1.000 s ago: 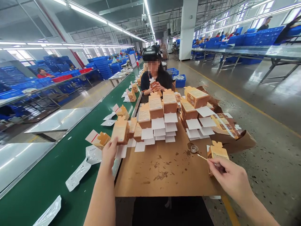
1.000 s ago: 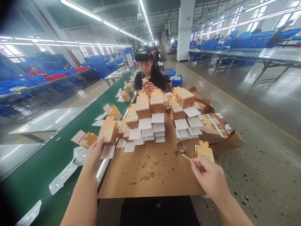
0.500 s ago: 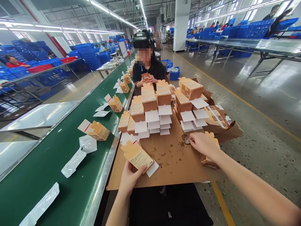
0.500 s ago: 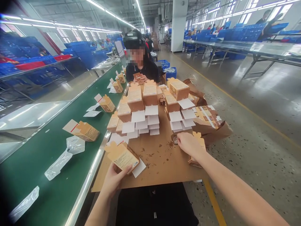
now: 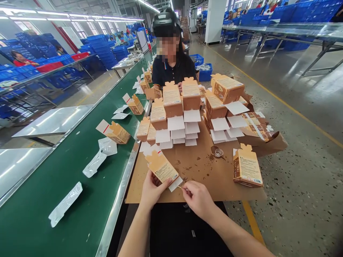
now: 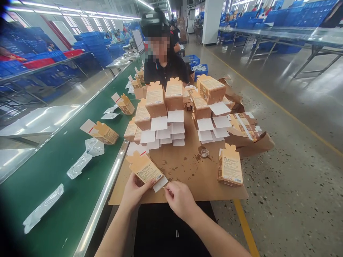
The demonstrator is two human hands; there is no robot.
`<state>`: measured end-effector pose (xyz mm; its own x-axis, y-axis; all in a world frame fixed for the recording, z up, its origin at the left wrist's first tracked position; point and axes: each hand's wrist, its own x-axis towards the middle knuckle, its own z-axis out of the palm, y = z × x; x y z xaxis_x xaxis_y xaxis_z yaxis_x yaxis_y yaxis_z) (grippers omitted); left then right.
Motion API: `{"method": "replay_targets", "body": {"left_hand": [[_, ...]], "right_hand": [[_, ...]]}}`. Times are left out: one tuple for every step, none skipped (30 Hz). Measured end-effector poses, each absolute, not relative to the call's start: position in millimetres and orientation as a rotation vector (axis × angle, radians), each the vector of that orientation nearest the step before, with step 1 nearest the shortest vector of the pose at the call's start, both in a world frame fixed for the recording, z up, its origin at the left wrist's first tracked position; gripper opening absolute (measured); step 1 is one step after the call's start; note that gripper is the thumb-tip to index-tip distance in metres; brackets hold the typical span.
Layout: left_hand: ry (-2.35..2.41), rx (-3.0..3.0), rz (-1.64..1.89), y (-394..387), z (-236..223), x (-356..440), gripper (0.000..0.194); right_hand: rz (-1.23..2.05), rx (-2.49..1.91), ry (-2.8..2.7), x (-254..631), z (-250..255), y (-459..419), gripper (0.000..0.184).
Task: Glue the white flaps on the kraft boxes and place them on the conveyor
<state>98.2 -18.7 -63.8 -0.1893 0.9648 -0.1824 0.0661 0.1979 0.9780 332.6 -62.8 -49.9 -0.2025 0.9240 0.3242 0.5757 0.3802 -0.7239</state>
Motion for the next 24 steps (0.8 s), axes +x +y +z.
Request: {"method": "replay_targets", "body": {"left_hand": [[1.498, 1.043, 1.153, -19, -63, 98, 0.088], [1.508, 1.057, 1.156, -21, -61, 97, 0.087], [1.52, 1.076, 1.16, -23, -59, 98, 0.086], [1.536, 1.097, 1.168, -26, -56, 98, 0.084], [1.549, 1.124, 1.169, -29, -53, 99, 0.082], [1.559, 1.158, 1.158, -33, -51, 100, 0.08], [1.566, 1.2, 1.138, -37, -48, 102, 0.078], [1.573, 1.247, 1.121, -41, -47, 103, 0.076], [1.578, 1.297, 1.101, -45, -46, 103, 0.074], [1.581, 1.345, 1.082, -48, -46, 104, 0.072], [1.585, 1.386, 1.068, -50, -47, 103, 0.069], [1.592, 1.414, 1.057, -52, -47, 103, 0.065], [1.604, 1.429, 1.045, -53, -48, 103, 0.062], [1.616, 1.436, 1.022, -54, -49, 103, 0.06], [1.632, 1.438, 0.999, -54, -49, 103, 0.059], [1.651, 1.438, 0.985, -53, -49, 105, 0.059], [1.667, 1.441, 0.974, -52, -48, 107, 0.059], [1.679, 1.447, 0.968, -51, -47, 110, 0.058], [1.686, 1.456, 0.971, -50, -46, 114, 0.058], [1.69, 1.466, 0.979, -49, -44, 116, 0.058], [1.699, 1.475, 0.993, -48, -42, 116, 0.058], [1.716, 1.481, 1.013, -47, -41, 112, 0.058], [1.753, 1.474, 1.042, -46, -39, 105, 0.06], [1.82, 1.449, 1.08, -45, -37, 92, 0.062]], "right_hand": [[0.595, -1.287, -1.895, 329, -53, -62, 0.032], [0.597, -1.281, -1.892, 328, -55, -61, 0.032], [0.596, -1.281, -1.884, 330, -55, -60, 0.033], [0.595, -1.283, -1.875, 335, -54, -60, 0.033], [0.591, -1.289, -1.865, 340, -52, -60, 0.033], [0.588, -1.297, -1.845, 347, -50, -62, 0.034], [0.587, -1.308, -1.816, 353, -47, -64, 0.033], [0.588, -1.321, -1.783, 360, -44, -67, 0.033], [0.589, -1.337, -1.747, 367, -41, -71, 0.034], [0.59, -1.354, -1.714, 373, -37, -75, 0.034], [0.59, -1.368, -1.684, 378, -34, -79, 0.035], [0.589, -1.38, -1.656, 382, -31, -83, 0.035], [0.584, -1.386, -1.632, 386, -28, -86, 0.035], [0.582, -1.388, -1.605, 388, -25, -90, 0.035], [0.582, -1.389, -1.58, 389, -23, -92, 0.035], [0.583, -1.39, -1.561, 389, -21, -95, 0.034], [0.584, -1.389, -1.549, 389, -19, -96, 0.035], [0.588, -1.388, -1.547, 387, -17, -97, 0.035], [0.596, -1.387, -1.549, 386, -16, -97, 0.036], [0.606, -1.388, -1.549, 385, -15, -97, 0.038], [0.618, -1.388, -1.548, 384, -15, -97, 0.039], [0.628, -1.392, -1.54, 385, -15, -98, 0.039], [0.633, -1.397, -1.529, 387, -15, -99, 0.04], [0.629, -1.403, -1.514, 390, -16, -100, 0.04]]}}
